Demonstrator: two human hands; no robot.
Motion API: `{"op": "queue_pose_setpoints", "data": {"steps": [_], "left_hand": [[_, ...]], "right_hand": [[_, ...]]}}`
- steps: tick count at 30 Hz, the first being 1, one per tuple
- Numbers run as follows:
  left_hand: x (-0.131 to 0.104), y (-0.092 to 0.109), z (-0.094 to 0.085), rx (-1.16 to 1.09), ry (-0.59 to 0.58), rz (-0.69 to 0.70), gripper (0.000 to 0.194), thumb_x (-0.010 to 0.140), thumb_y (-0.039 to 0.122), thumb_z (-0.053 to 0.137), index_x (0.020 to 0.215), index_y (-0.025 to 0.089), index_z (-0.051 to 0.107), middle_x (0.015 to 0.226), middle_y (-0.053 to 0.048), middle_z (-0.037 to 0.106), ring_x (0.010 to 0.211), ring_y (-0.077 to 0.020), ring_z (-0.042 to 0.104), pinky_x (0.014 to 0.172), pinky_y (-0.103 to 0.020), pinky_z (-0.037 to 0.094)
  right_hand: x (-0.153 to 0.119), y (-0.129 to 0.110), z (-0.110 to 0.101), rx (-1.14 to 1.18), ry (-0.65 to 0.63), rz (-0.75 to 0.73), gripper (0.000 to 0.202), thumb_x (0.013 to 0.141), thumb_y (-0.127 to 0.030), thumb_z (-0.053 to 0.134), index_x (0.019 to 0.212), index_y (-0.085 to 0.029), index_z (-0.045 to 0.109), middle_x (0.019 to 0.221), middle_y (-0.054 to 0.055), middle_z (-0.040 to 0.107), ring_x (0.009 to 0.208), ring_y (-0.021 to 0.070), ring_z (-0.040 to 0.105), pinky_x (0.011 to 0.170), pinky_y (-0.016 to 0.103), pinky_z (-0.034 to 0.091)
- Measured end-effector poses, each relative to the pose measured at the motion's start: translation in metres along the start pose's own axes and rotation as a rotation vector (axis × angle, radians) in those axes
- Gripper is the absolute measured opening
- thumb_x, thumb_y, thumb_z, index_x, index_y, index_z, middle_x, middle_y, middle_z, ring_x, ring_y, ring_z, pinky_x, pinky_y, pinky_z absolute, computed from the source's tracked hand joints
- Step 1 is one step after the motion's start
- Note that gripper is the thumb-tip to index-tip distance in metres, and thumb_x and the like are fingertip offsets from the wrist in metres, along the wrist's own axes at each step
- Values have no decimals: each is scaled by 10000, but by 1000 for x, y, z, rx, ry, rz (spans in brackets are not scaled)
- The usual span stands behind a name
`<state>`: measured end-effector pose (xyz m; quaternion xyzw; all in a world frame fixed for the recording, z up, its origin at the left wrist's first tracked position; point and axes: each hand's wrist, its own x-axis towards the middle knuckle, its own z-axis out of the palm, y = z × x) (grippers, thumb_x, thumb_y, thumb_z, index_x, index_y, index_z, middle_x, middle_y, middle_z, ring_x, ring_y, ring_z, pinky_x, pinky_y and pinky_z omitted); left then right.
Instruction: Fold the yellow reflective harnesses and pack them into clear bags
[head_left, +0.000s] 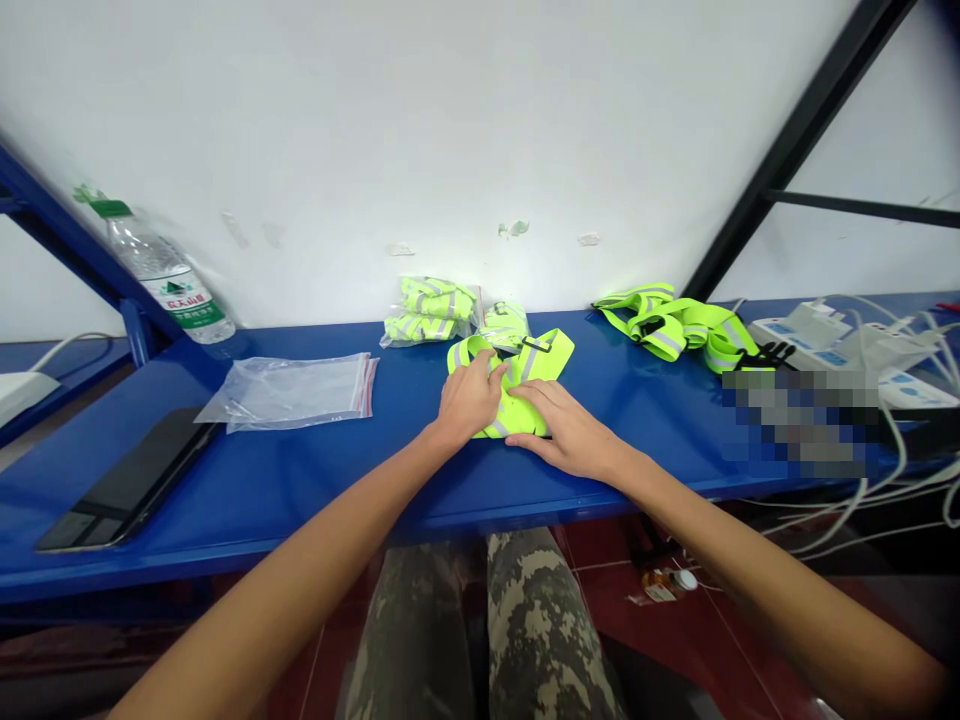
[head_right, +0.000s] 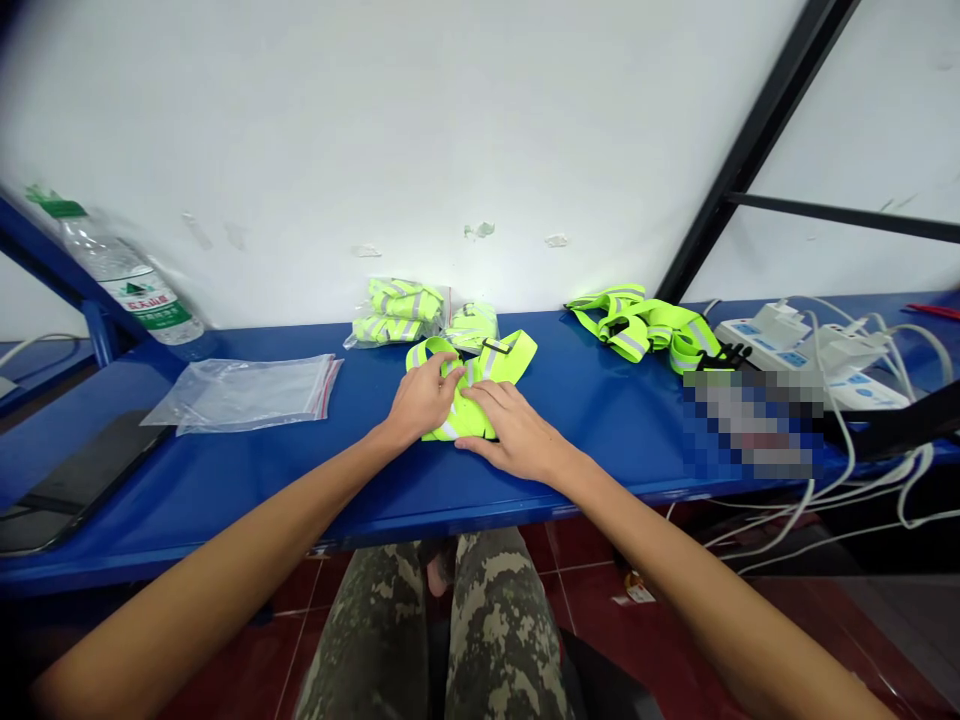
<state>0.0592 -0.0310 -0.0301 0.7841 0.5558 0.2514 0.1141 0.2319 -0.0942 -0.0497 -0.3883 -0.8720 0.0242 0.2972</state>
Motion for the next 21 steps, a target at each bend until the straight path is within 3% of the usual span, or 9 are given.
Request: {"op": "queue_pose_setpoints", "data": {"steps": [4, 9, 12, 16, 21], "left_hand": [[-7, 0, 0, -35, 85, -9, 449, 1029, 425, 323, 1351, 198, 539, 1034, -109, 749, 1008, -294, 692, 884, -393, 480], [-23, 0, -5, -173, 228, 3, 453, 1033, 445, 291, 1226, 177, 600, 1061, -91, 730, 1043, -256, 651, 927, -383, 470], [-34, 1, -8, -149, 236, 25, 443, 1003, 492, 371, 1202, 167, 595, 1018, -91, 718, 1028, -264, 631, 925, -399, 472], [-42, 3, -9, -34, 252, 174, 400, 970, 488, 454, 1123, 152, 605, 1053, -113, 706, 1009, -261, 629, 909, -384, 474], [-34, 0, -5, 107, 258, 267, 390, 1010, 449, 375, 908, 177, 636, 861, -78, 719, 851, -217, 659, 755, -313, 455]], "right_hand": [[0, 0, 1, -44, -14, 8, 500, 951, -500, 519, 1315, -157, 512, 1285, 159, 587, 1190, 297, 556, 1049, 490, 457], [2, -4, 1, -89, -38, 47, 477, 975, -492, 466, 1281, -139, 566, 1263, 158, 624, 1156, 287, 576, 1015, 471, 468], [3, -3, 0, -140, -35, 114, 476, 969, -502, 473, 1277, -157, 586, 1224, 143, 658, 1135, 313, 558, 940, 496, 481], [6, 2, 0, -94, -22, 89, 427, 991, -456, 447, 1233, -148, 615, 1134, 135, 681, 1058, 289, 562, 939, 464, 474], [9, 3, -1, -26, 2, 81, 395, 995, -452, 449, 1171, -164, 653, 1084, 129, 693, 1003, 268, 599, 934, 433, 478]]}}
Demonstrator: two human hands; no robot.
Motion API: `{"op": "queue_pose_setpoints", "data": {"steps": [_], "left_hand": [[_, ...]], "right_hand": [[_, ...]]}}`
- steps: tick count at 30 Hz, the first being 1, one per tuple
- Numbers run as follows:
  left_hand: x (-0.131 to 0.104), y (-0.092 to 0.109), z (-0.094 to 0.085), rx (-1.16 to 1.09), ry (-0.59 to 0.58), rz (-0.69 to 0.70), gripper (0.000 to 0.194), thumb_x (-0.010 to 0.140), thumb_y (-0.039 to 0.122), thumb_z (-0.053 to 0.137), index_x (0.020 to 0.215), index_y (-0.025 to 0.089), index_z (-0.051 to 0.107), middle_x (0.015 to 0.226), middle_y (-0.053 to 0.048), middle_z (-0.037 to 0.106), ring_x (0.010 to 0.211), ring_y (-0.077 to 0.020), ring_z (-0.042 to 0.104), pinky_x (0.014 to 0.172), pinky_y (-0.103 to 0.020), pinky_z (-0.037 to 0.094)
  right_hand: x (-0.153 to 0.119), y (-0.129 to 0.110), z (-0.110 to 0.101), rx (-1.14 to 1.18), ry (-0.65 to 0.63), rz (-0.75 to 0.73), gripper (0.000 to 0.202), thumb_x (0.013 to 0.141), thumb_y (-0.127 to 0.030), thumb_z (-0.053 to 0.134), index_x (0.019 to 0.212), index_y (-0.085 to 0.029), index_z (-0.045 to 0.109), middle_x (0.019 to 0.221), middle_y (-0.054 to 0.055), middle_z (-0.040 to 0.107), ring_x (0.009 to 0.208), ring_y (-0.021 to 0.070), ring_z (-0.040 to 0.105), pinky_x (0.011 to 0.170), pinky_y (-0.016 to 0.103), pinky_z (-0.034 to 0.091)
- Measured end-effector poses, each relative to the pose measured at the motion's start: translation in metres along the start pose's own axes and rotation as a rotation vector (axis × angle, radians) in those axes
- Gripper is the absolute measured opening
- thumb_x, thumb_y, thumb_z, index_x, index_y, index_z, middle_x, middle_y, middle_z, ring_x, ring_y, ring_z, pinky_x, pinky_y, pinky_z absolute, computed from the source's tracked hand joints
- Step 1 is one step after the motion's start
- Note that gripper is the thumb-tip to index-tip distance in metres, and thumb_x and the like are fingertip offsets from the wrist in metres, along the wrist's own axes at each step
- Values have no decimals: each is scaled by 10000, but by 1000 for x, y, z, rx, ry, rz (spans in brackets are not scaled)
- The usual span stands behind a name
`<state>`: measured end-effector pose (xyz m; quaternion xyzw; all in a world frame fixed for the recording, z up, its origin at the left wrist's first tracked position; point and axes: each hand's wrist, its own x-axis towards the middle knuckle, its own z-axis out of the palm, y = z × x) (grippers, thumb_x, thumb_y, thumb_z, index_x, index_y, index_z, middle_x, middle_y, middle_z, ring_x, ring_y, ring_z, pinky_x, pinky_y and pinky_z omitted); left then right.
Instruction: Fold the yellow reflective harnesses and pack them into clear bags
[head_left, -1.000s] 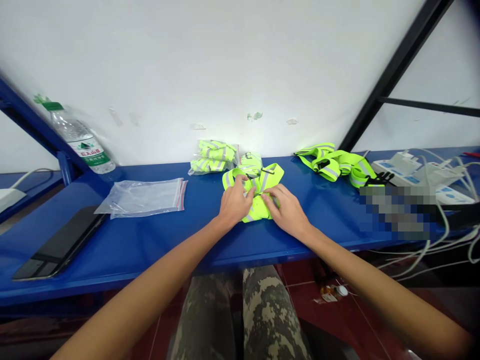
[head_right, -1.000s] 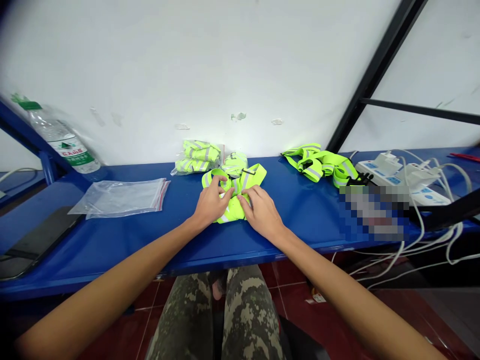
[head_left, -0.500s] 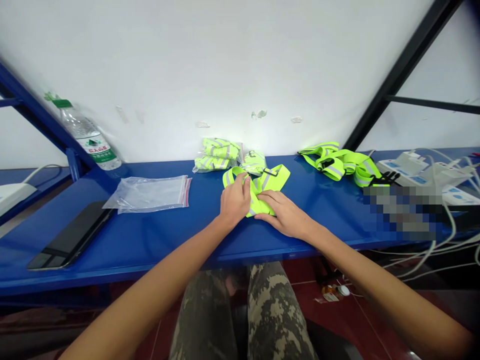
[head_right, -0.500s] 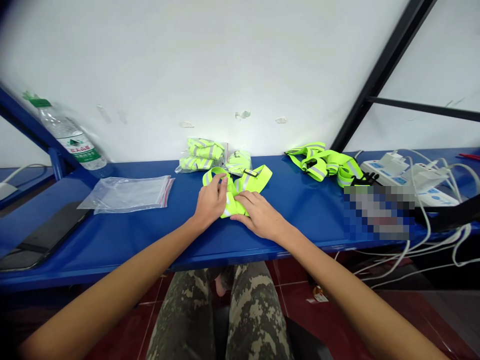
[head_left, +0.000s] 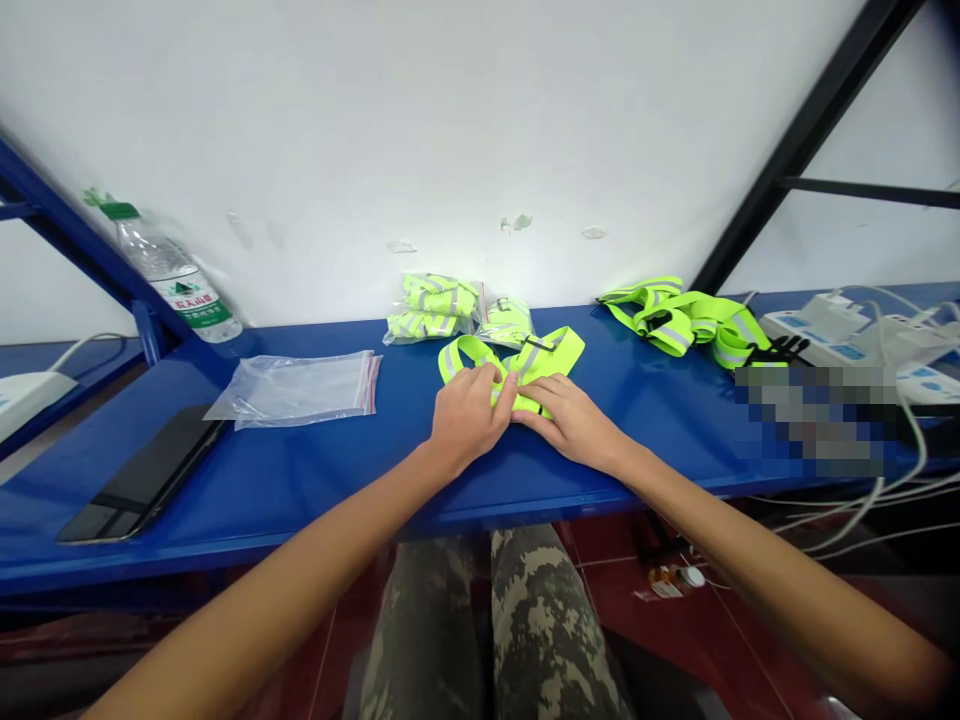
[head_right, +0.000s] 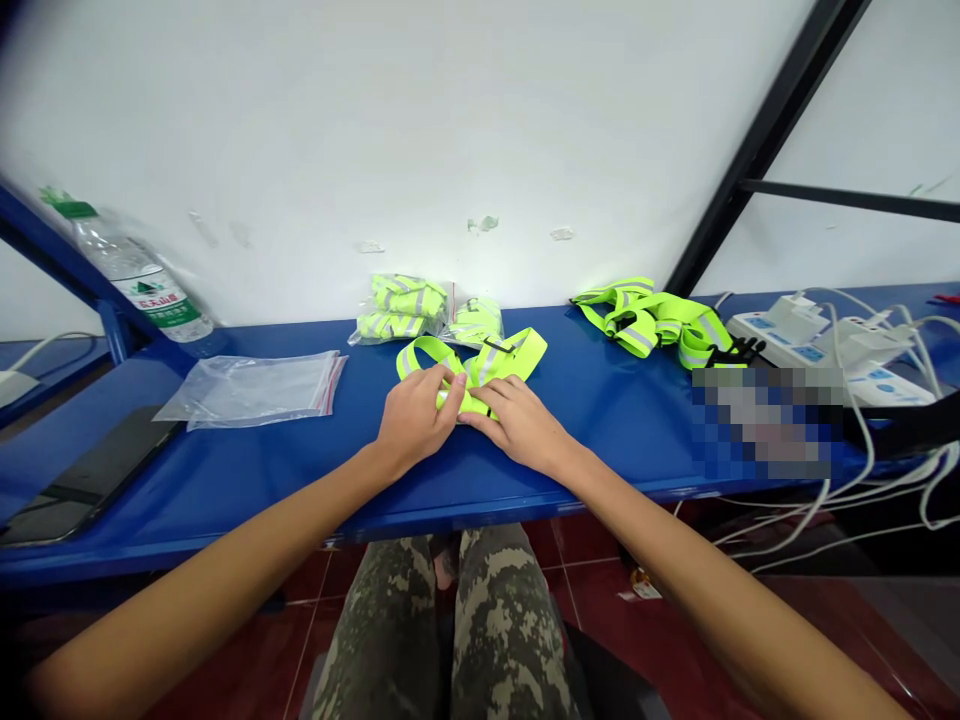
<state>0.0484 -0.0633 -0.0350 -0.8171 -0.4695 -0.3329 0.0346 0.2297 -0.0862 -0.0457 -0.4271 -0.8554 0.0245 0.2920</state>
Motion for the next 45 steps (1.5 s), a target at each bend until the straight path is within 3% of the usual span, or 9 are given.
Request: {"op": "queue_pose_setpoints", "data": {"steps": [5, 11, 18, 25, 28, 34, 38, 41, 45], "left_hand": [[14, -1, 2, 41, -34, -97, 460, 1021, 481, 340, 882, 184, 662, 805, -75, 733, 782, -210, 689, 643, -281, 396], [33, -5, -4, 67, -122, -139, 536, 1022, 507, 289, 892, 192, 702, 826, -99, 742, 791, -236, 698, 685, -300, 414], [51, -19, 0, -101, -213, -201, 568, 1028, 454, 278, 809, 185, 727, 888, -105, 760, 890, -242, 698, 770, -302, 449], [34, -15, 3, -36, -3, -336, 462, 1031, 410, 280, 957, 192, 681, 846, -92, 734, 818, -234, 680, 751, -316, 436], [26, -6, -1, 80, 30, -282, 395, 1011, 430, 349, 986, 185, 658, 897, -104, 733, 914, -254, 644, 789, -333, 436], [20, -1, 1, 156, -120, -242, 345, 988, 443, 403, 1002, 186, 632, 934, -128, 719, 942, -288, 626, 765, -353, 452], [23, -8, 8, 112, -158, -235, 309, 987, 427, 419, 1028, 201, 624, 907, -99, 710, 908, -264, 635, 755, -335, 450], [25, -11, 12, 85, -101, -211, 251, 969, 394, 468, 1016, 202, 623, 961, -85, 700, 930, -243, 616, 776, -323, 440], [27, -11, 12, 115, -8, -160, 237, 951, 395, 514, 971, 197, 641, 982, -97, 691, 983, -262, 578, 794, -343, 424]], "right_hand": [[7, 1, 0, 63, 40, 64, 410, 1004, -472, 424, 1031, -176, 706, 1022, 105, 717, 955, 241, 650, 885, 385, 493], [20, 1, 1, 38, 190, 80, 490, 1004, -513, 386, 859, -179, 714, 875, 96, 663, 824, 203, 637, 770, 328, 484], [40, 2, 12, -67, 282, 294, 586, 1018, -446, 324, 544, -187, 551, 519, 40, 545, 498, 134, 465, 564, 299, 298], [47, 7, 24, -111, 287, 420, 573, 1004, -431, 372, 518, -190, 559, 513, 54, 557, 520, 163, 539, 556, 306, 228], [46, 9, 24, -101, 293, 368, 529, 1002, -412, 391, 576, -187, 609, 605, 69, 612, 604, 181, 590, 583, 299, 302], [42, 9, 22, -146, 402, 309, 359, 963, -443, 500, 791, -182, 676, 796, 80, 677, 720, 194, 615, 653, 309, 425], [27, 5, 11, -188, 282, 228, 388, 984, -438, 460, 832, -185, 712, 857, 102, 722, 820, 236, 660, 743, 360, 493], [9, 1, 2, -199, 163, 72, 413, 956, -499, 501, 1080, -164, 707, 1104, 141, 720, 1053, 296, 649, 937, 456, 508], [-9, -1, -4, -184, 41, -36, 672, 873, -605, 589, 1349, -133, 553, 1391, 182, 572, 1304, 339, 516, 1094, 535, 433]]}}
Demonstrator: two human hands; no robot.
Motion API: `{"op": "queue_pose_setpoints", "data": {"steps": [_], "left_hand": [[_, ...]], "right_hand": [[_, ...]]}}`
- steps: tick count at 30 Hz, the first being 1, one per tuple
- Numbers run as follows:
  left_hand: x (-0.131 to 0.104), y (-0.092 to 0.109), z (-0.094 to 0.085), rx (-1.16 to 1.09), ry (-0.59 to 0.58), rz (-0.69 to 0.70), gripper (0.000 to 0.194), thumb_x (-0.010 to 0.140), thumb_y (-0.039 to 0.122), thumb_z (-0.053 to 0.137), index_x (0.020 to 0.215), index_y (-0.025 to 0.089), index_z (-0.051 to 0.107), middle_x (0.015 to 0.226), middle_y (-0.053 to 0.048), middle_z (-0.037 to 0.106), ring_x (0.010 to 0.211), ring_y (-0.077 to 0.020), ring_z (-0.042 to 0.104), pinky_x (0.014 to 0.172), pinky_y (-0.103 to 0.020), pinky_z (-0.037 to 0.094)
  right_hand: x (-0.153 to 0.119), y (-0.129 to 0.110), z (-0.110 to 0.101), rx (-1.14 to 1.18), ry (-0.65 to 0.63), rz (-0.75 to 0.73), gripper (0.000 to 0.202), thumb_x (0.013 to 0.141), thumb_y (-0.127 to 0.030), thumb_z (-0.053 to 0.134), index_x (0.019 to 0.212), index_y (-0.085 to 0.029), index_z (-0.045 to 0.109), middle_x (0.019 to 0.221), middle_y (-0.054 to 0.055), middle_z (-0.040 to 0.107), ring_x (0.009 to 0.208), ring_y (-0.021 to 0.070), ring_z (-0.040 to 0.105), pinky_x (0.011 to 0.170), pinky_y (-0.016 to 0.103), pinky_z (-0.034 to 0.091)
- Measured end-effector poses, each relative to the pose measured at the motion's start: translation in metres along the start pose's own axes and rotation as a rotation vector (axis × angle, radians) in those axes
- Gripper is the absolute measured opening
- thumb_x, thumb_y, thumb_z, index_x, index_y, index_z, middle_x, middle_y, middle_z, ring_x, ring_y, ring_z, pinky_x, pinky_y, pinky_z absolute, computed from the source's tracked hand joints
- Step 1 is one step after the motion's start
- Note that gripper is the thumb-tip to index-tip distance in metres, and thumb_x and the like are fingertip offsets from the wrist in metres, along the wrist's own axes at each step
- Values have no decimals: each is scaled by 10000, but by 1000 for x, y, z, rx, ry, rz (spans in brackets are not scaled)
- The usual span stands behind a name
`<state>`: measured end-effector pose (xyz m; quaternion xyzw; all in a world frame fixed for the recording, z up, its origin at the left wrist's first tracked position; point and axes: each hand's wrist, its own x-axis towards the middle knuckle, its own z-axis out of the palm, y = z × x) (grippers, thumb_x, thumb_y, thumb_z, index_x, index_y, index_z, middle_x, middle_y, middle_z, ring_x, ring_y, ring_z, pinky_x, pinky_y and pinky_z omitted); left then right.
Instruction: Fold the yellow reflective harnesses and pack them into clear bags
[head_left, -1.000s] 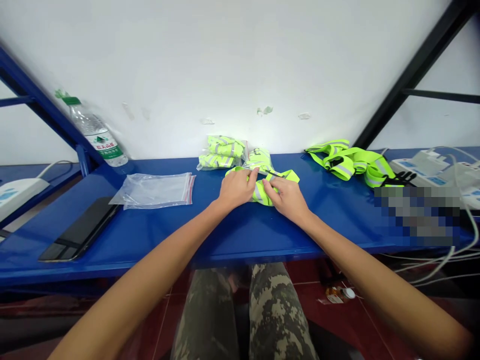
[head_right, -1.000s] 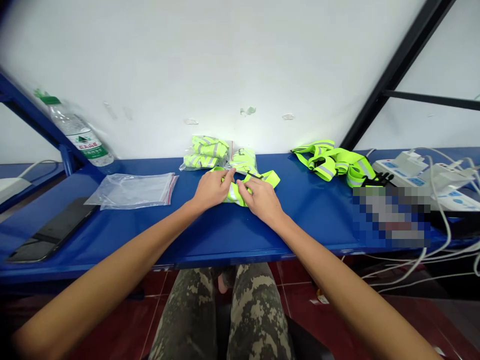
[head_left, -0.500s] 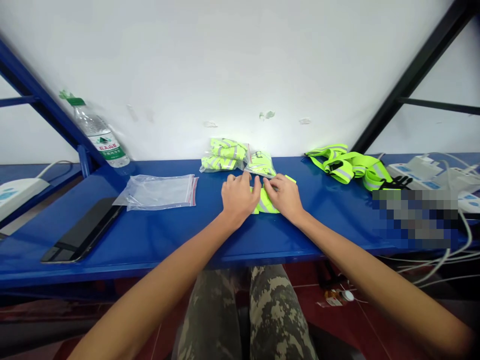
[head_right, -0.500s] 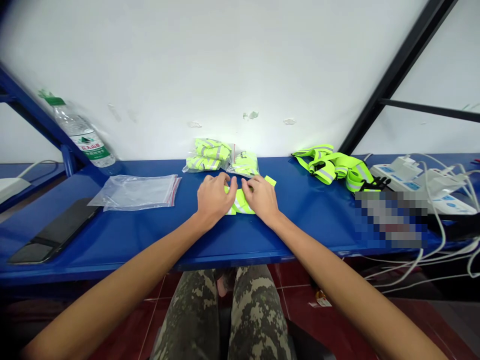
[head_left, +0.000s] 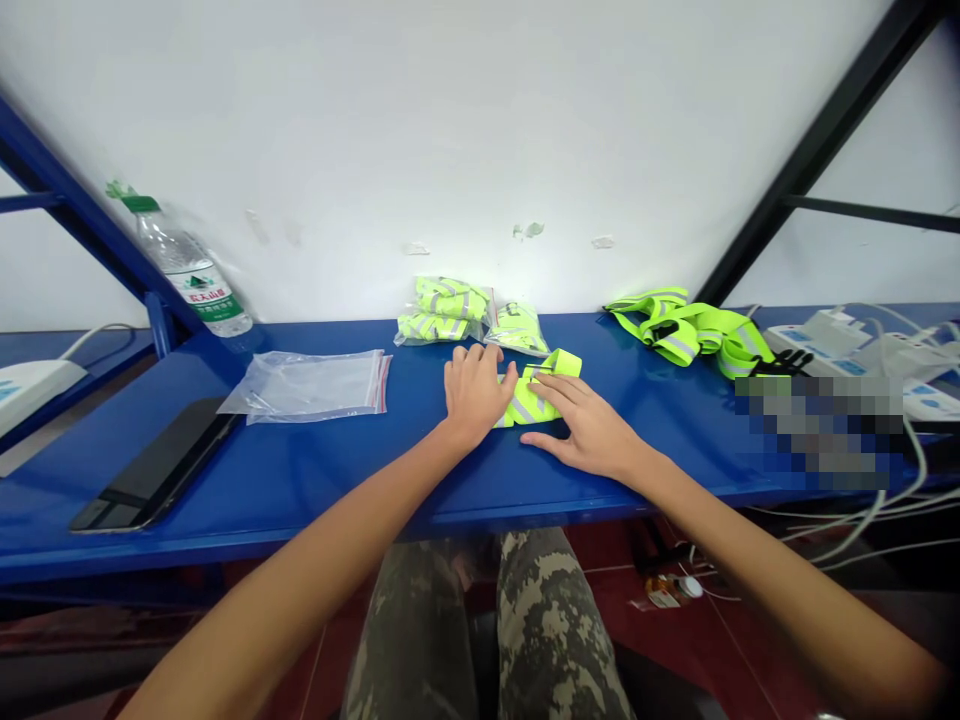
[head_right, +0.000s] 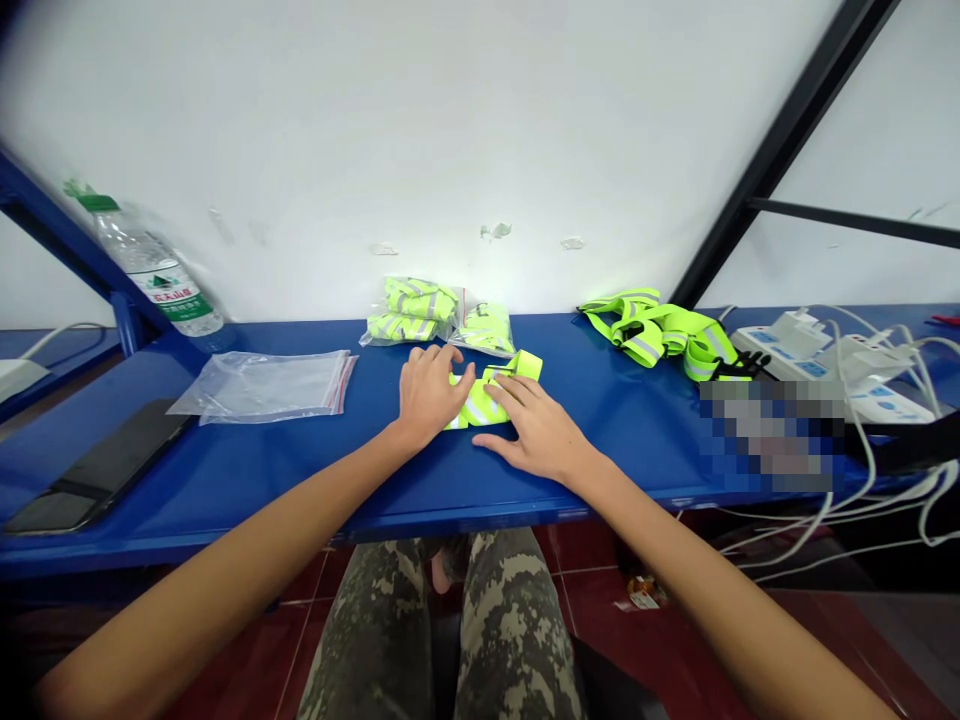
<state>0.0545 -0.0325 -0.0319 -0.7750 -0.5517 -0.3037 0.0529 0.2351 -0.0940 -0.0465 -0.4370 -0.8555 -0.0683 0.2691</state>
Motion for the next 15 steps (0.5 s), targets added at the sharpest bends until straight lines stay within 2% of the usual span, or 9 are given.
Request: {"op": "queue_pose_setpoints", "data": {"steps": [4, 8, 12, 15], "left_hand": [[-4, -1, -3, -39, -10, 86, 378, 1002, 455, 400, 907, 191, 651, 885, -78, 709, 900, -222, 598, 785, -325, 422], [-13, -1, -10, -11, -11, 107, 425, 986, 513, 394, 981, 177, 654, 907, -101, 718, 919, -233, 618, 789, -322, 435], [-18, -1, -12, 22, -59, 189, 458, 982, 530, 392, 1074, 152, 634, 949, -124, 717, 943, -252, 625, 784, -327, 446], [-11, -1, -9, 58, -85, 169, 496, 1013, 521, 311, 1033, 158, 648, 904, -123, 723, 905, -246, 642, 728, -313, 431]], "right_hand": [[-1, 4, 2, 19, -41, 29, 517, 956, -475, 517, 1339, -129, 545, 1365, 190, 588, 1279, 317, 552, 1082, 511, 454], [5, 9, 4, 46, -67, 55, 439, 989, -442, 452, 1305, -155, 548, 1303, 172, 635, 1193, 314, 613, 1012, 484, 494], [14, 17, 5, 108, -42, 177, 373, 1019, -424, 359, 1189, -162, 562, 1113, 152, 704, 1005, 293, 677, 868, 420, 521], [18, 22, 7, 179, -15, 259, 356, 1016, -430, 358, 1161, -163, 544, 1045, 137, 703, 932, 280, 672, 805, 391, 513]]}}
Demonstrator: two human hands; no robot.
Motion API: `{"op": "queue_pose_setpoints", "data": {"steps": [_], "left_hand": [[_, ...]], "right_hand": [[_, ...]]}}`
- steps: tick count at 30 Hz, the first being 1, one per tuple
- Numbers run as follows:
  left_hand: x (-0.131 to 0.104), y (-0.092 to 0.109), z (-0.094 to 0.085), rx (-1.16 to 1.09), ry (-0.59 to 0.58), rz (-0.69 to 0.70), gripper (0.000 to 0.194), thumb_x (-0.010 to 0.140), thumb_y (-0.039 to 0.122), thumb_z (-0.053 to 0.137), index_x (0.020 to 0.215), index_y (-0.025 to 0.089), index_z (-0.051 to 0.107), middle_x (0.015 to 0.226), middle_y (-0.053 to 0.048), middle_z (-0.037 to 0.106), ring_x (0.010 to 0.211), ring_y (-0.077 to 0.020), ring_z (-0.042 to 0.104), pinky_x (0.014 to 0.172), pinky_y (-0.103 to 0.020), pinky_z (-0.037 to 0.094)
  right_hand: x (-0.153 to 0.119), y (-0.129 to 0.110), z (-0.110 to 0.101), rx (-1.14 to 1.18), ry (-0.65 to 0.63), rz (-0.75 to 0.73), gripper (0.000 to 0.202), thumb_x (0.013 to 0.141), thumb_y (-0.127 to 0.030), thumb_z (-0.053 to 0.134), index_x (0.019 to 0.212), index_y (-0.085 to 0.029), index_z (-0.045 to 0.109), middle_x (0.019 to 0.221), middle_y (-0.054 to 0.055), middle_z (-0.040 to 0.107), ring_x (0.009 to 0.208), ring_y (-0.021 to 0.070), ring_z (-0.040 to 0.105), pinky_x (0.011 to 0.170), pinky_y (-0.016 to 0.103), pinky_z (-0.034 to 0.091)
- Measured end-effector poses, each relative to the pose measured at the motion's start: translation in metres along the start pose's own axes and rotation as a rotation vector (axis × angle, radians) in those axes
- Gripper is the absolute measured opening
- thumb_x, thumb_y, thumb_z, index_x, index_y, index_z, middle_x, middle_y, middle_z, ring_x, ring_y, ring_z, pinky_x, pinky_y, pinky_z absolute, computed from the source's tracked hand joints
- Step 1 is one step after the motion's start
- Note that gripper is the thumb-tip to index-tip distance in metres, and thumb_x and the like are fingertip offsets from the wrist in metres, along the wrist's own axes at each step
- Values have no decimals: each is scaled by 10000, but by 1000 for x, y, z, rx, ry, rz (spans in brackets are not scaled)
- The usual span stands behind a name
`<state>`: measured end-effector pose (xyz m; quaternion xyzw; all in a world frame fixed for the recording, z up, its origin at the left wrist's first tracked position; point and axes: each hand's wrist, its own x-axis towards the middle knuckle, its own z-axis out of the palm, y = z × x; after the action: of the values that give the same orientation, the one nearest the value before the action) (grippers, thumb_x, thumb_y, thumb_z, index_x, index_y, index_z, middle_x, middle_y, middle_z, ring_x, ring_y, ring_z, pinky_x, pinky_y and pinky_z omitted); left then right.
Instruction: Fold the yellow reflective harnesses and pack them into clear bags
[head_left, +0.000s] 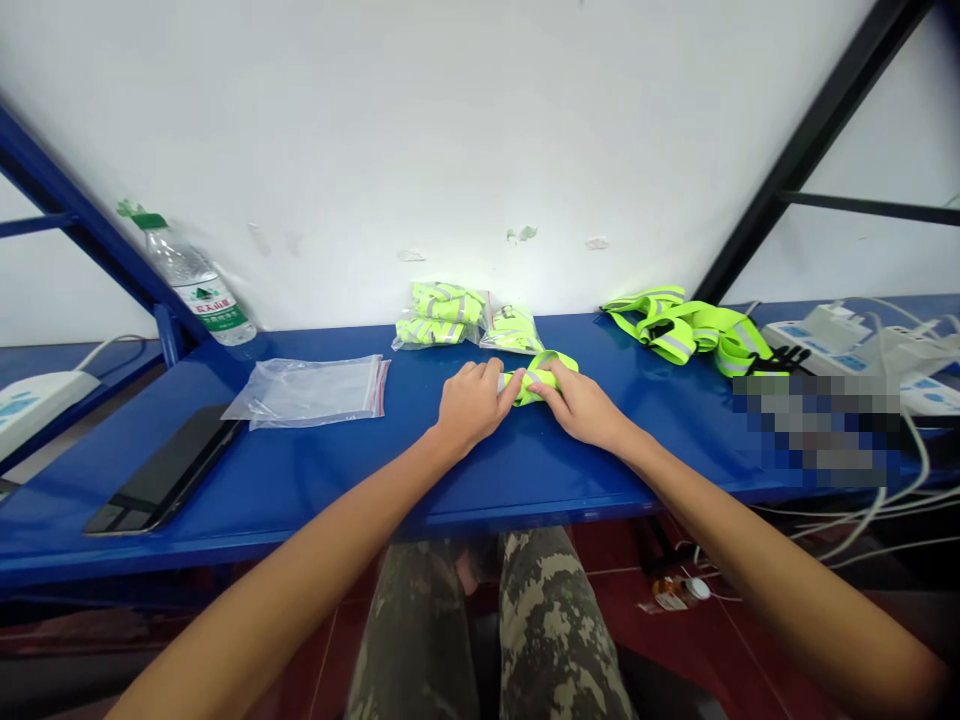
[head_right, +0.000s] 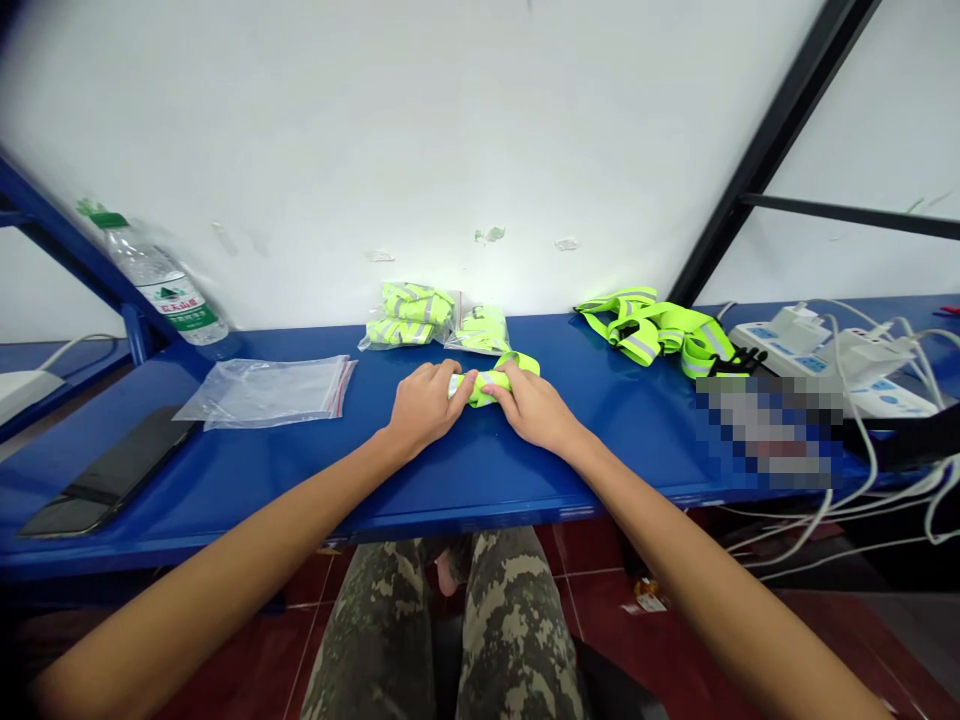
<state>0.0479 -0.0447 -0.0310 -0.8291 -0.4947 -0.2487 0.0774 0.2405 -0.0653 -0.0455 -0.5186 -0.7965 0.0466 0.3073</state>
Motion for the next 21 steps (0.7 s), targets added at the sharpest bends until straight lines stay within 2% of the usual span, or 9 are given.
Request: {"op": "queue_pose_setpoints", "data": {"steps": [3, 6, 8, 10, 12, 17, 21], "left_hand": [[10, -2, 4, 24, 2, -34, 563, 1017, 543, 274, 917, 158, 673, 844, -126, 722, 844, -239, 659, 671, -301, 399], [15, -3, 7, -2, 6, -20, 594, 1023, 526, 269, 794, 158, 676, 801, -124, 720, 784, -220, 664, 657, -300, 381], [17, -3, 8, -34, 4, -26, 612, 1026, 518, 264, 749, 159, 675, 774, -121, 718, 751, -212, 662, 653, -299, 374], [18, -4, 9, -68, 5, -36, 630, 1027, 520, 256, 719, 163, 673, 746, -117, 713, 730, -207, 660, 648, -298, 364], [18, -5, 9, -106, 8, -34, 642, 1028, 523, 250, 687, 169, 663, 713, -108, 703, 709, -202, 654, 641, -299, 349], [18, -6, 10, -199, 11, -38, 648, 1029, 513, 254, 611, 180, 621, 633, -75, 665, 639, -177, 612, 618, -307, 301], [18, -7, 12, -276, 21, -42, 663, 1028, 511, 252, 564, 179, 590, 583, -60, 632, 576, -159, 560, 592, -323, 246]], "right_hand": [[1, 2, 3, 13, 88, 52, 383, 1001, -468, 396, 1180, -181, 575, 1086, 129, 691, 999, 285, 638, 868, 419, 504], [0, 1, 6, -95, 252, 119, 433, 942, -542, 496, 1147, -199, 663, 1223, 160, 630, 1191, 336, 545, 1012, 502, 438], [0, 0, 8, -63, 297, 209, 504, 923, -560, 520, 1229, -177, 640, 1305, 187, 583, 1255, 349, 513, 1048, 518, 415], [2, -2, 9, 79, 236, 297, 565, 946, -540, 484, 1342, -142, 549, 1312, 198, 595, 1218, 327, 562, 1026, 493, 441], [5, -3, 9, 212, 156, 355, 559, 957, -522, 464, 1350, -128, 523, 1239, 183, 654, 1123, 300, 625, 962, 452, 481], [14, -1, 4, 493, 64, 344, 448, 899, -532, 536, 1058, -140, 683, 1032, 94, 731, 904, 225, 657, 793, 330, 502], [18, -7, 5, 615, 82, 451, 506, 820, -638, 586, 912, -147, 666, 872, 47, 716, 746, 168, 613, 635, 267, 466]]}}
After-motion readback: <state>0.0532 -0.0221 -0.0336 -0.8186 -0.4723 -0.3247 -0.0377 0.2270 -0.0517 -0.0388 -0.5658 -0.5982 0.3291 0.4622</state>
